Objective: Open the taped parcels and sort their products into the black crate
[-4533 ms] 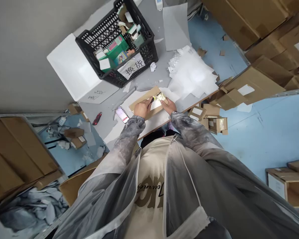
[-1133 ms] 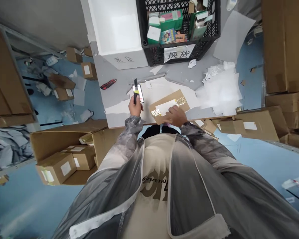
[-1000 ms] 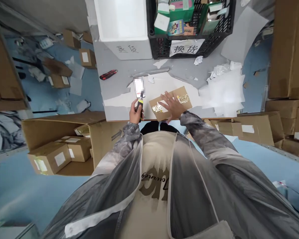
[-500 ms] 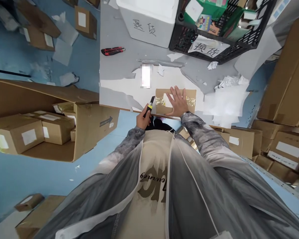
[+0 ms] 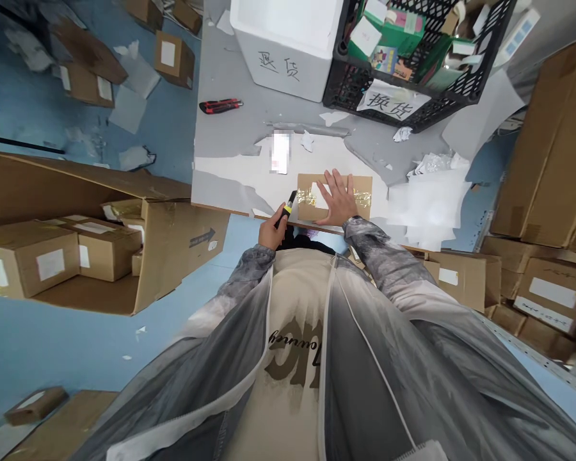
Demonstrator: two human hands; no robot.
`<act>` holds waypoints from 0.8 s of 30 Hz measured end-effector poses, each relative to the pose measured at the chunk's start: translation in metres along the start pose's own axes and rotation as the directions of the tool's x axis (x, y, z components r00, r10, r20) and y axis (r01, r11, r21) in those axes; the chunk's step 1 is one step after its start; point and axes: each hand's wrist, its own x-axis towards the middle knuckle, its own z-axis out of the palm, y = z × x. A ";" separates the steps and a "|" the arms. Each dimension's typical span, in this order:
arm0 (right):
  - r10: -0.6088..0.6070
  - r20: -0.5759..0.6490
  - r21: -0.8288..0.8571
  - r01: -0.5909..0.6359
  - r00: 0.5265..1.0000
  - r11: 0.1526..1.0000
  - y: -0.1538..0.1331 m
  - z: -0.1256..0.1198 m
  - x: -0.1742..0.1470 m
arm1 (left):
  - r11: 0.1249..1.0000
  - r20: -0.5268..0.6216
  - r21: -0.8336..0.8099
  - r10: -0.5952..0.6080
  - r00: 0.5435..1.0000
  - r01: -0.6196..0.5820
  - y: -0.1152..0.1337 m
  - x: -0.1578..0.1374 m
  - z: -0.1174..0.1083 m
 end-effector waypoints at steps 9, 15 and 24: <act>-0.005 0.013 -0.149 0.006 1.000 0.989 0.002 0.005 0.000 | 0.981 0.063 0.188 0.044 0.997 -0.055 -0.014 -0.023 -0.004; 0.000 0.016 -0.237 0.004 1.000 0.972 0.001 0.005 -0.002 | 0.948 0.129 0.305 0.058 0.990 -0.095 -0.019 -0.035 -0.008; 0.141 0.071 -0.327 -0.111 0.987 0.938 -0.009 -0.009 0.010 | 0.913 0.270 0.378 0.048 0.962 -0.151 -0.012 -0.029 -0.028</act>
